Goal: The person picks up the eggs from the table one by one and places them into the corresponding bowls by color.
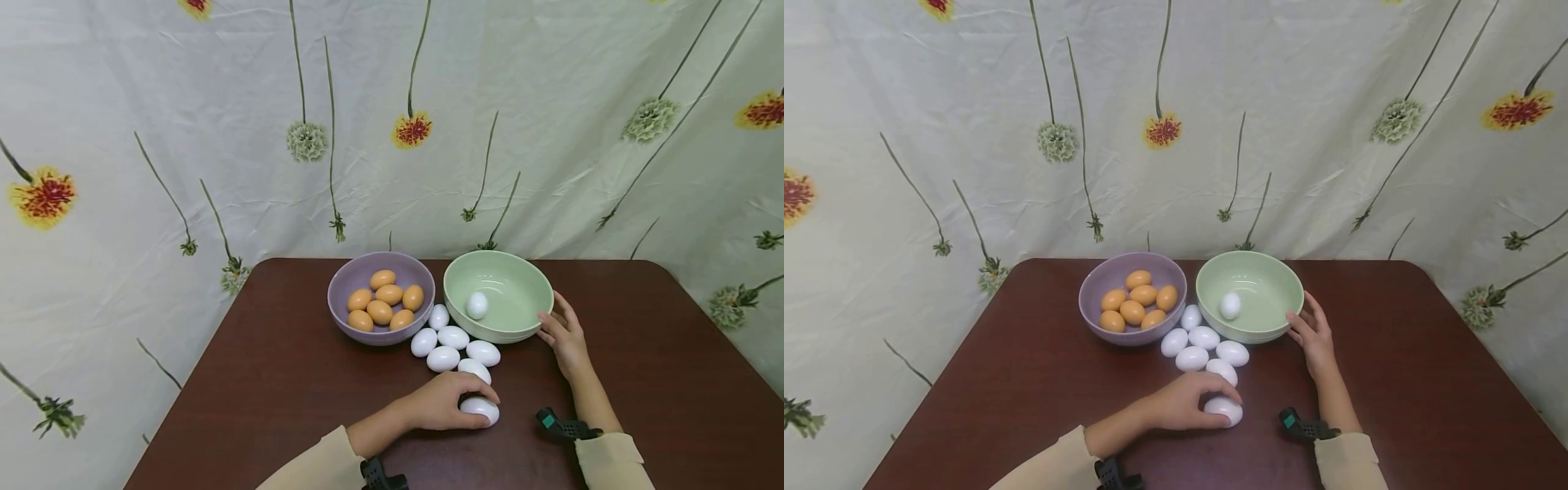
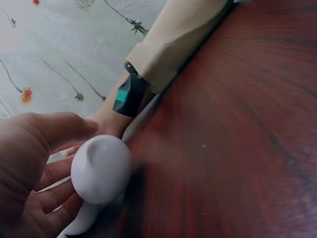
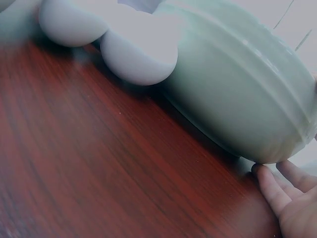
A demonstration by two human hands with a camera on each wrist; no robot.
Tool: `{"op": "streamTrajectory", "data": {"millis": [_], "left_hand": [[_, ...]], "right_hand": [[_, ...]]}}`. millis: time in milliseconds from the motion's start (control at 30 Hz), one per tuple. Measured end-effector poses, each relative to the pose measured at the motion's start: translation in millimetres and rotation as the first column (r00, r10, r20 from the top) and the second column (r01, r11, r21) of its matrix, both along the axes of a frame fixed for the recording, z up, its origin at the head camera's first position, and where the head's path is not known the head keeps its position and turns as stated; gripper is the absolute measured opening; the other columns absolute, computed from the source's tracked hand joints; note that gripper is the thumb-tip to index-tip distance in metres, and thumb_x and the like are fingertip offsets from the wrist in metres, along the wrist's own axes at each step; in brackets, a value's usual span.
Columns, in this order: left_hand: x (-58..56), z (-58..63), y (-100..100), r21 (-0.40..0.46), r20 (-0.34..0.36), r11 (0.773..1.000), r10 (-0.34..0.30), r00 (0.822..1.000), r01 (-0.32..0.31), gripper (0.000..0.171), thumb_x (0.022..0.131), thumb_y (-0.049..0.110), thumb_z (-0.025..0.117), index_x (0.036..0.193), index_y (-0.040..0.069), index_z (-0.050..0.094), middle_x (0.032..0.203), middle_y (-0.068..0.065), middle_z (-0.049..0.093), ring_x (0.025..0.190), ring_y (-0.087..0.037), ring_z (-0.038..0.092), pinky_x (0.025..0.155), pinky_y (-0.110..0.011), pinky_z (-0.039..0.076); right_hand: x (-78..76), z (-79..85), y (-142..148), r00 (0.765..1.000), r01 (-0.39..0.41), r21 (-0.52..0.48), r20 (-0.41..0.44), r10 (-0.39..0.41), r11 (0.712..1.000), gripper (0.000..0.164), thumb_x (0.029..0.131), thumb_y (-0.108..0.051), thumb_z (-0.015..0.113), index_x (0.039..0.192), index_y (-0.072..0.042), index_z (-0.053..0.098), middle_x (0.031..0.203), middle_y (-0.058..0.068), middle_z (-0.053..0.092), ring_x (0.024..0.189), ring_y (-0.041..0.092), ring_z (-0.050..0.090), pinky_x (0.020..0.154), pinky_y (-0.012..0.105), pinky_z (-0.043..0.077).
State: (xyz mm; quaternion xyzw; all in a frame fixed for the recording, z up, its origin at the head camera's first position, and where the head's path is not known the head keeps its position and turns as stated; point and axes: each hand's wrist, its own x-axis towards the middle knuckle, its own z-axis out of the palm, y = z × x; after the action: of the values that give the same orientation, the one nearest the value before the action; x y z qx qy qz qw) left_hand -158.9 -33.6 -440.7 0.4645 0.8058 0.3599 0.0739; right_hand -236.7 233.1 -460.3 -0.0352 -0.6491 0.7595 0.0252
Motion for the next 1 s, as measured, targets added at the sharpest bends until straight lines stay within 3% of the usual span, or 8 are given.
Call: {"op": "streamTrajectory", "data": {"millis": [400, 1000], "left_hand": [[7.3, -11.8, -5, -0.040, 0.004, 0.999, -0.011, 1.000, 0.011, 0.034, 0.085, 0.019, 0.076, 0.117, 0.015, 0.066, 0.115, 0.006, 0.064, 0.107, 0.006, 0.051, 0.091, -0.010, 0.037], [7.3, -12.8, -7, -0.014, 0.049, 1.000, -0.013, 0.999, 0.014, 0.038, 0.080, 0.020, 0.081, 0.115, 0.014, 0.068, 0.110, 0.008, 0.066, 0.100, 0.009, 0.052, 0.086, -0.010, 0.040]], "right_hand": [[-0.2, -0.7, 0, 1.000, 0.001, -0.007, -0.010, -0.001, 1.000, 0.066, 0.098, -0.015, 0.057, 0.155, -0.014, 0.023, 0.130, 0.013, 0.036, 0.091, 0.002, 0.061, 0.078, 0.018, 0.050], [0.4, 0.0, 0, 1.000, -0.004, 0.003, -0.006, 0.004, 1.000, 0.068, 0.098, -0.017, 0.057, 0.156, -0.014, 0.021, 0.132, 0.013, 0.036, 0.092, 0.002, 0.060, 0.078, 0.018, 0.050]]}}
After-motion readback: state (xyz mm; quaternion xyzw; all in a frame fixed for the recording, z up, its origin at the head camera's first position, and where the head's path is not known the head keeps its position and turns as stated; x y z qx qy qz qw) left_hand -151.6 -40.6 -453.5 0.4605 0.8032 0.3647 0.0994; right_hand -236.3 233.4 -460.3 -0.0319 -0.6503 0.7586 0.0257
